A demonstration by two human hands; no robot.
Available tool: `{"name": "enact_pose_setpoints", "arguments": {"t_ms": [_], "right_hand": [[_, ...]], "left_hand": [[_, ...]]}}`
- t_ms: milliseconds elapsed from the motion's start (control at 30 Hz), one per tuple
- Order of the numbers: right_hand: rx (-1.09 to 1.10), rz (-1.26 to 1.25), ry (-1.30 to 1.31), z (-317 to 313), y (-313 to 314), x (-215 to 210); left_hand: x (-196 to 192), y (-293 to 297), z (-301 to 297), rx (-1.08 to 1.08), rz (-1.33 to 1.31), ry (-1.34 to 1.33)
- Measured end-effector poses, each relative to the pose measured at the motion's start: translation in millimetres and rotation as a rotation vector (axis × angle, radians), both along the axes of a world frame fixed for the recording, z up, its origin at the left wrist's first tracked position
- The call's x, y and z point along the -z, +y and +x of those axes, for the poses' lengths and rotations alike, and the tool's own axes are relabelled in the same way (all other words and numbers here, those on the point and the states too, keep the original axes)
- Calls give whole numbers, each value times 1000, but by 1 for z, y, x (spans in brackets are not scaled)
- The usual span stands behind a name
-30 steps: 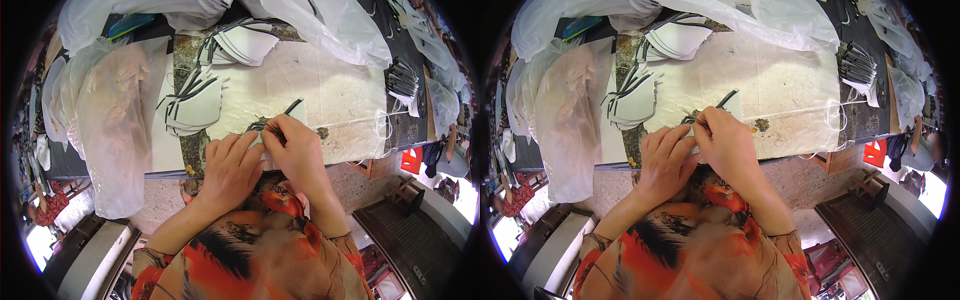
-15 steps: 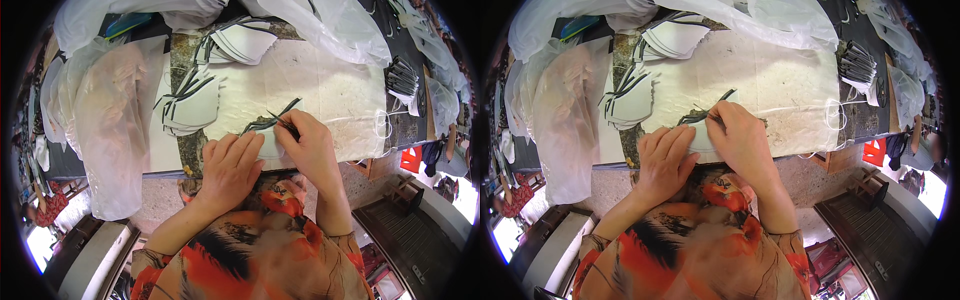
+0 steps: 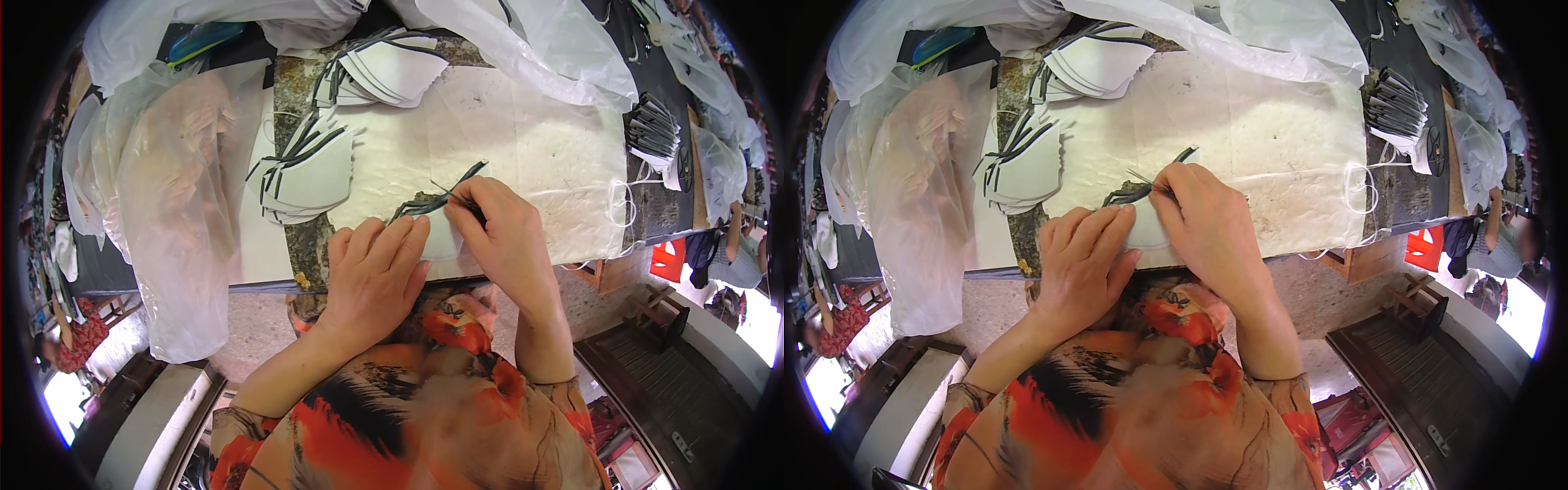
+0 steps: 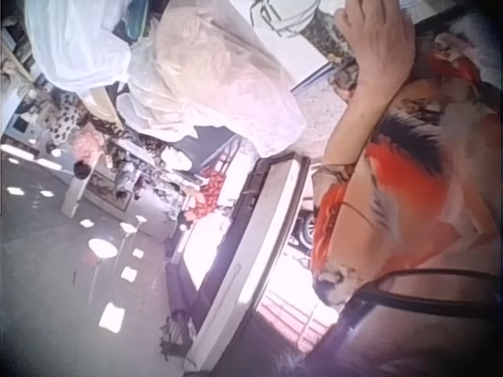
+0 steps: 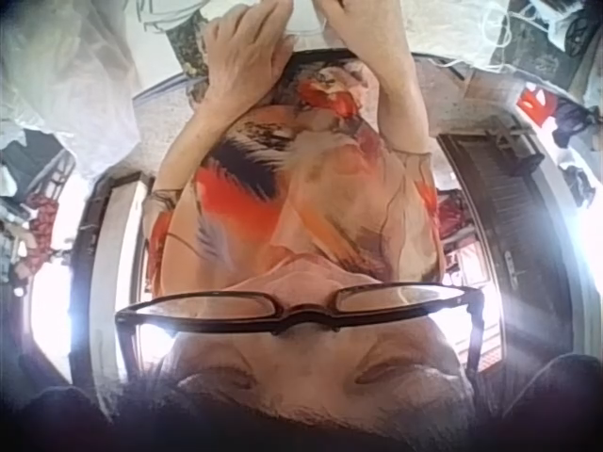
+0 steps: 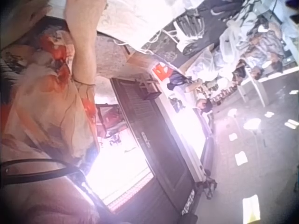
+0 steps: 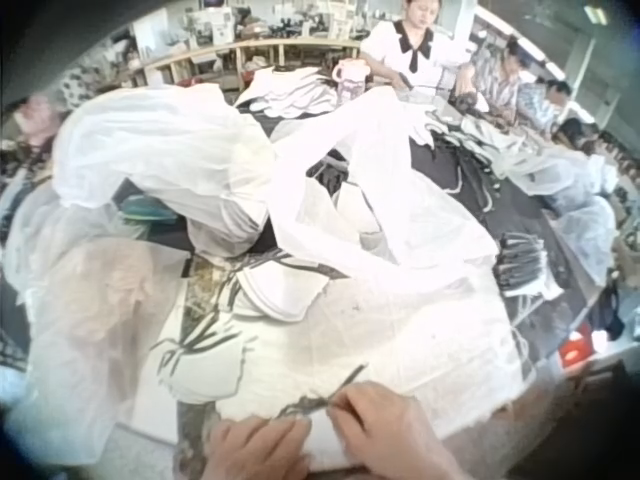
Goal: Trimming excess material and loose threads from shoe upper components using snips.
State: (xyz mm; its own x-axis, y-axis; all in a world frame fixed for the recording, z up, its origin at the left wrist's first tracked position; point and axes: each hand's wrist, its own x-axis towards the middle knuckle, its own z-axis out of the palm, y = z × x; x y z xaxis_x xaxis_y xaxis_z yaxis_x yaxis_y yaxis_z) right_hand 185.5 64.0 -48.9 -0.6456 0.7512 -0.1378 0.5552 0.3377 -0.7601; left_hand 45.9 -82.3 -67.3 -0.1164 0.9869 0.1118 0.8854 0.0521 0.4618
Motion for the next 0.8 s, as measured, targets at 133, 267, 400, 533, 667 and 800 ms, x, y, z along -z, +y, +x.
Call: {"name": "enact_pose_setpoints", "arguments": {"t_ms": [133, 267, 400, 533, 667, 800], "right_hand": [[-31, 24, -26, 0, 4, 0], [-58, 46, -8, -1, 7, 0], [-78, 62, 18, 0, 13, 2], [-33, 47, 36, 3, 18, 4], [0, -28, 34, 10, 28, 5], [39, -128, 61, 14, 36, 9]], "left_hand": [[-3, 1, 2, -2, -13, 27], [-2, 1, 3, -5, -7, 47], [-1, 1, 3, -1, -7, 48], [-2, 3, 4, 4, -18, 67], [-6, 6, 4, 13, -22, 61], [-9, 12, 4, 30, -60, 68]]}}
